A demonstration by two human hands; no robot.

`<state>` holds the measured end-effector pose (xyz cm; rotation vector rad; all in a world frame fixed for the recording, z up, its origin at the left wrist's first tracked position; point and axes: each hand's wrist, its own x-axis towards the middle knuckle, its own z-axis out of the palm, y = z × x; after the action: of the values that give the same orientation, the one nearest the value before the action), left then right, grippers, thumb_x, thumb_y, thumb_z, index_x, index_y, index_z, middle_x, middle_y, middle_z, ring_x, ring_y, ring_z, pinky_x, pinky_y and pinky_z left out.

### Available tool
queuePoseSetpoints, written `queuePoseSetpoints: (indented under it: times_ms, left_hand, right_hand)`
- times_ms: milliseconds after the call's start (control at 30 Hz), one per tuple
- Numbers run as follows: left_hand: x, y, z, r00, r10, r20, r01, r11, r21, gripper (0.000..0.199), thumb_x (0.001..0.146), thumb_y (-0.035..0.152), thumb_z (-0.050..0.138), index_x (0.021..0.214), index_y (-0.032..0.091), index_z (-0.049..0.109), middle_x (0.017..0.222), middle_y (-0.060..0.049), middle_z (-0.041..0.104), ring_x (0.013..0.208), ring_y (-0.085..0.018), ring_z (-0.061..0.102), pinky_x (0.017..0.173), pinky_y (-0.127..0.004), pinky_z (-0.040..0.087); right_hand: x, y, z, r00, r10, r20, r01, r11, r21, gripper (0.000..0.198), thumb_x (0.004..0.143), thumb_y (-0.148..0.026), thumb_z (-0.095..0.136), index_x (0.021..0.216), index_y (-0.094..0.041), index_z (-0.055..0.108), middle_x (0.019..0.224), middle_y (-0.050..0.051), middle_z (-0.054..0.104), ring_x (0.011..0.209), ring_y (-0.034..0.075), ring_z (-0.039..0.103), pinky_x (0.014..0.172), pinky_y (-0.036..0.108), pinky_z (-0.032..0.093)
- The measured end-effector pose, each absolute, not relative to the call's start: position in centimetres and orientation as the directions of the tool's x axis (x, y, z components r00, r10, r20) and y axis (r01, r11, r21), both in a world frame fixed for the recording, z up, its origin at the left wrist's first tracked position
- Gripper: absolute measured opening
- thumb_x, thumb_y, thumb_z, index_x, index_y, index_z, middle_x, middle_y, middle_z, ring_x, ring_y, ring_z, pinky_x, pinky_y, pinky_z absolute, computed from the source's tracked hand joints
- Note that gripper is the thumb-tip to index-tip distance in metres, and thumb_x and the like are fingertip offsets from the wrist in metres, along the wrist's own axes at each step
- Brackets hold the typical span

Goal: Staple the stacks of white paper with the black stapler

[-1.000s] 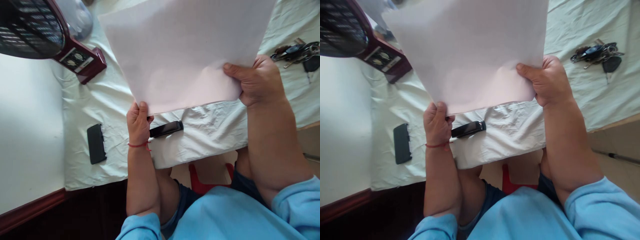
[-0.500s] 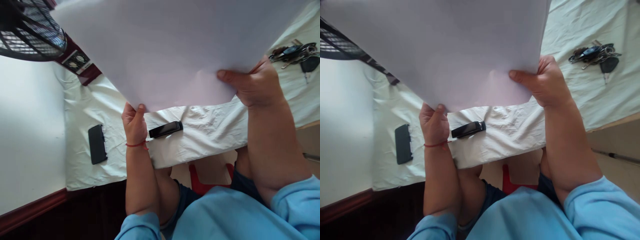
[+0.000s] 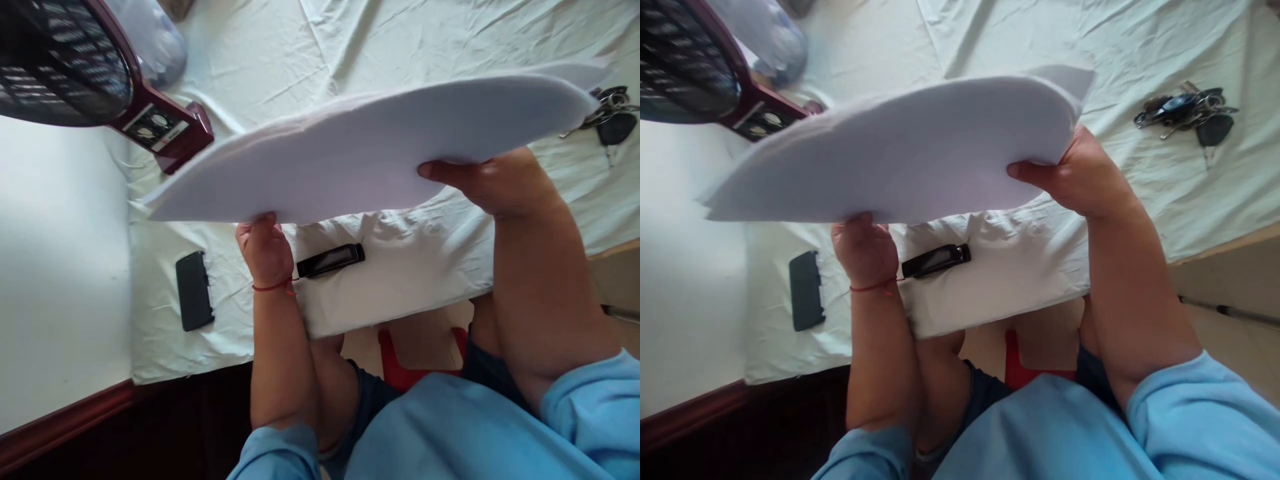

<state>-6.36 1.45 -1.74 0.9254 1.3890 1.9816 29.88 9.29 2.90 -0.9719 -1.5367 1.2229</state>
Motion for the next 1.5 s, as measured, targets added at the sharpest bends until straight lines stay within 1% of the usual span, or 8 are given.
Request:
queuePoseSetpoints:
  times_ms: [100,267,400,633,733,900,1133,1500]
  left_hand:
    - [-6.5,1.4,-1.7,-0.607,0.75,0.262,0.001,-0.329,0.944,0.03,0.071,0.04,0.089,0.084,0.028,0.064,0.095,-0.001,0.071,0.114,-0.026,0.07,0.108,-0.042,0.058]
    - [-6.2,2.1,-2.4,-0.598,0.792,0.123,-0.057,-0.195,0.979,0.047,0.07,0.054,0.099,0.087,0.025,0.066,0.1,-0.004,0.073,0.105,-0.024,0.072,0.089,-0.035,0.059]
    - [-6.0,2.5,-2.5,-0.585,0.804,0.106,-0.065,-0.177,0.982,0.064,0.068,0.066,0.108,0.088,0.026,0.062,0.092,-0.001,0.067,0.097,-0.02,0.07,0.083,-0.027,0.059]
    - [-4.7,1.8,-2.0,-0.502,0.845,0.186,0.031,-0.198,0.98,0.063,0.084,0.082,0.097,0.1,0.024,0.078,0.106,-0.004,0.076,0.112,-0.022,0.075,0.108,-0.031,0.062]
    - [-4.3,1.0,-1.4,-0.446,0.882,0.154,0.073,-0.135,0.988,0.062,0.09,0.084,0.091,0.109,0.025,0.083,0.1,-0.004,0.075,0.095,-0.019,0.073,0.081,-0.025,0.064]
    - [-4.1,0.0,-0.3,-0.379,0.925,0.017,0.104,0.024,0.994,0.058,0.091,0.077,0.095,0.12,0.028,0.085,0.088,0.001,0.068,0.064,-0.011,0.056,0.043,-0.015,0.04]
    - [-3.6,0.5,0.0,-0.357,0.934,0.013,-0.045,-0.03,0.999,0.053,0.092,0.068,0.099,0.094,0.024,0.068,0.064,0.007,0.057,0.052,-0.009,0.057,0.041,-0.014,0.037]
    - [-3.0,0.3,1.1,-0.395,0.919,-0.022,-0.128,-0.032,0.991,0.029,0.108,0.037,0.091,0.096,0.022,0.069,0.07,0.007,0.055,0.053,-0.006,0.054,0.045,-0.013,0.036]
  right_hand:
    - [29.7,9.4,2.8,-0.292,0.946,0.14,0.068,0.166,-0.984,0.049,0.087,-0.034,0.103,0.13,-0.025,0.081,0.131,-0.004,0.082,0.143,0.028,0.075,0.127,0.046,0.065]
    - [29.8,9.5,2.0,-0.21,0.975,0.077,0.064,0.092,-0.994,0.038,0.083,-0.029,0.104,0.111,-0.014,0.083,0.116,0.002,0.083,0.125,0.028,0.078,0.121,0.05,0.07]
    - [29.4,9.8,1.7,-0.136,0.983,0.125,-0.035,0.121,-0.992,0.045,0.079,-0.047,0.108,0.1,-0.015,0.084,0.107,0.002,0.085,0.11,0.023,0.08,0.116,0.048,0.07]
    - [29.2,10.6,1.8,-0.017,0.992,0.123,-0.21,0.117,-0.971,0.055,0.066,-0.058,0.114,0.098,-0.022,0.087,0.112,0.001,0.089,0.105,0.021,0.084,0.114,0.043,0.07]
    - [29.4,10.9,1.5,0.0,0.994,0.113,-0.205,0.111,-0.972,0.06,0.064,-0.059,0.114,0.1,-0.019,0.087,0.112,0.003,0.089,0.108,0.023,0.086,0.117,0.046,0.069]
    - [29.5,10.7,1.9,0.008,0.996,0.084,-0.215,0.084,-0.973,0.058,0.067,-0.057,0.114,0.103,-0.02,0.086,0.117,0.003,0.089,0.122,0.028,0.086,0.122,0.05,0.068]
    - [28.9,9.9,3.4,0.051,0.998,0.032,-0.24,0.043,-0.97,0.046,0.072,-0.045,0.113,0.102,-0.025,0.084,0.134,0.004,0.087,0.148,0.033,0.076,0.136,0.049,0.061]
    - [28.9,9.6,4.1,0.043,0.998,-0.036,-0.287,-0.022,-0.958,0.044,0.066,-0.033,0.115,0.097,-0.024,0.085,0.13,0.005,0.088,0.148,0.032,0.076,0.132,0.044,0.063]
